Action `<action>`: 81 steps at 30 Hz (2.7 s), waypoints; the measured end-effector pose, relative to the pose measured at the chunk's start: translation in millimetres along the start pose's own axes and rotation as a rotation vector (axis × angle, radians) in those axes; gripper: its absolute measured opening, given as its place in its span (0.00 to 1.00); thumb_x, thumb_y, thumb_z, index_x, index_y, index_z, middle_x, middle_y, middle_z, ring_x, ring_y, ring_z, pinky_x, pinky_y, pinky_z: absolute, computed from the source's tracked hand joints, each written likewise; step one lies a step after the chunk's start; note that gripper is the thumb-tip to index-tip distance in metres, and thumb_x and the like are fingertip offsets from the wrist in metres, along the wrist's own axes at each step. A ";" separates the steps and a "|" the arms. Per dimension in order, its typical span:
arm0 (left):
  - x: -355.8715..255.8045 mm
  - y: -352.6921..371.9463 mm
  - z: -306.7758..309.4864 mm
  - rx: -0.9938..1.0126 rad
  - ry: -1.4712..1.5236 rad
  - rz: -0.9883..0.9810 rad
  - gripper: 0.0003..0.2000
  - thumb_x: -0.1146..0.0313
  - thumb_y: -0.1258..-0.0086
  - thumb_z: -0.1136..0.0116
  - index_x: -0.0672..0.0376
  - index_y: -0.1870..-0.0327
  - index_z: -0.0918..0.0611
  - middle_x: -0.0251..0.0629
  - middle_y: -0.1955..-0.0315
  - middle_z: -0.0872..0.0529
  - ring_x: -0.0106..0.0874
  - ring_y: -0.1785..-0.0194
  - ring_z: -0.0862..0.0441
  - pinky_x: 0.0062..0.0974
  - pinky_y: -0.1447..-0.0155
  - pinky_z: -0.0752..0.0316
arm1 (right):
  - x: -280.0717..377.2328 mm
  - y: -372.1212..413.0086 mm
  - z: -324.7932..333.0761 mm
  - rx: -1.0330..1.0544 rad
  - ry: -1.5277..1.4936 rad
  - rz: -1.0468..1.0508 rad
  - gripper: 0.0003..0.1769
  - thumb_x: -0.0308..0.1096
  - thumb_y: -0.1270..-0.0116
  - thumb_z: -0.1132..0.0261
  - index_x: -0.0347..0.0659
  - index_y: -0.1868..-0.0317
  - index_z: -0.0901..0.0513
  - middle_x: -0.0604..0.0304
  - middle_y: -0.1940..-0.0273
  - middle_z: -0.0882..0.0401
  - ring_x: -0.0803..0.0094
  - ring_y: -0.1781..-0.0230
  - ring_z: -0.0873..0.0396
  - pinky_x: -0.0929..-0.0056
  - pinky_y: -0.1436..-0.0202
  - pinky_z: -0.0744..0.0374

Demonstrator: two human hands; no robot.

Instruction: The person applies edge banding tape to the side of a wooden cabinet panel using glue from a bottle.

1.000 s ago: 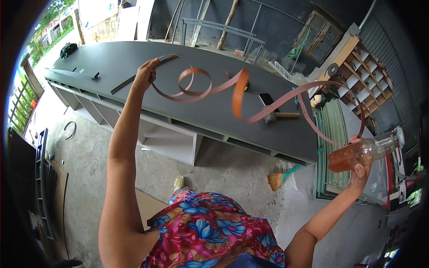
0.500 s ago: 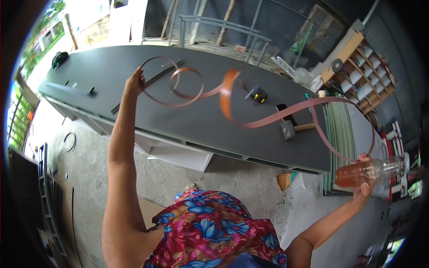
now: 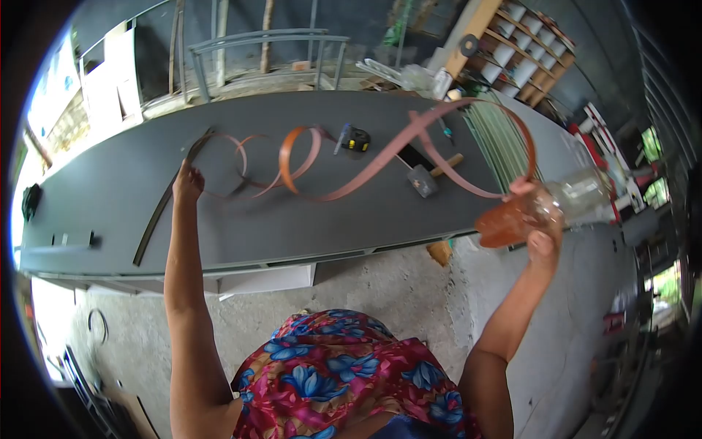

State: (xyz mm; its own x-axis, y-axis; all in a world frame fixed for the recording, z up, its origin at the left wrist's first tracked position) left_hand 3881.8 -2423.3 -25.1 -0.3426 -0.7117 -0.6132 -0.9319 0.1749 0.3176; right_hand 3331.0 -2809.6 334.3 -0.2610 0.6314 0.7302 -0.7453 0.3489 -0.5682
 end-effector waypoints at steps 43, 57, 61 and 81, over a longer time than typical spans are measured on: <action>73.6 275.5 -89.1 0.604 -1.575 -0.270 0.25 0.64 0.43 0.37 0.59 0.44 0.28 0.46 0.58 0.17 0.38 0.55 0.18 0.30 0.53 0.23 | -3.1 16.9 -43.4 0.236 -0.328 0.093 0.45 0.70 0.54 0.41 0.33 0.54 0.31 0.50 0.59 0.39 0.67 0.64 0.34 0.71 0.56 0.31; 99.5 432.5 -240.5 1.029 -0.717 -0.273 0.22 0.59 0.35 0.41 0.65 0.45 0.26 0.40 0.56 0.19 0.31 0.50 0.23 0.29 0.43 0.30 | 34.0 76.4 -61.3 0.375 -0.314 0.120 0.36 0.59 0.63 0.28 0.33 0.65 0.20 0.54 0.63 0.24 0.68 0.64 0.23 0.73 0.62 0.25; 146.9 452.6 -244.2 1.030 -0.877 -0.259 0.21 0.53 0.31 0.49 0.66 0.52 0.22 0.42 0.60 0.19 0.32 0.55 0.21 0.29 0.49 0.27 | 22.3 98.2 -44.8 0.511 -0.346 0.146 0.41 0.60 0.64 0.25 0.31 0.59 0.21 0.50 0.60 0.25 0.64 0.61 0.24 0.70 0.58 0.24; 299.8 503.9 -162.2 1.246 -1.266 0.429 0.27 0.46 0.29 0.58 0.64 0.46 0.26 0.49 0.50 0.22 0.40 0.47 0.22 0.34 0.43 0.28 | 12.7 188.7 -32.4 0.945 -0.478 0.021 0.41 0.39 0.69 0.25 0.33 0.50 0.28 0.56 0.56 0.23 0.70 0.54 0.24 0.73 0.48 0.29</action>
State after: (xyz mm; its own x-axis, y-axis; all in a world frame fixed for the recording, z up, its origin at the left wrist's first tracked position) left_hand 3328.8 -2658.9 68.4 0.1240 0.2948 -0.9475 -0.0977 0.9538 0.2840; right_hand 3206.9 -2713.2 224.1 -0.3401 0.2212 0.9140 -0.8587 -0.4693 -0.2059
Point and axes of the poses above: each hand's wrist, its own y-axis away from the middle knuckle, its own z-axis out of the back of the hand, x = y × z, the point moved 8 cm from there along -y, towards the middle knuckle
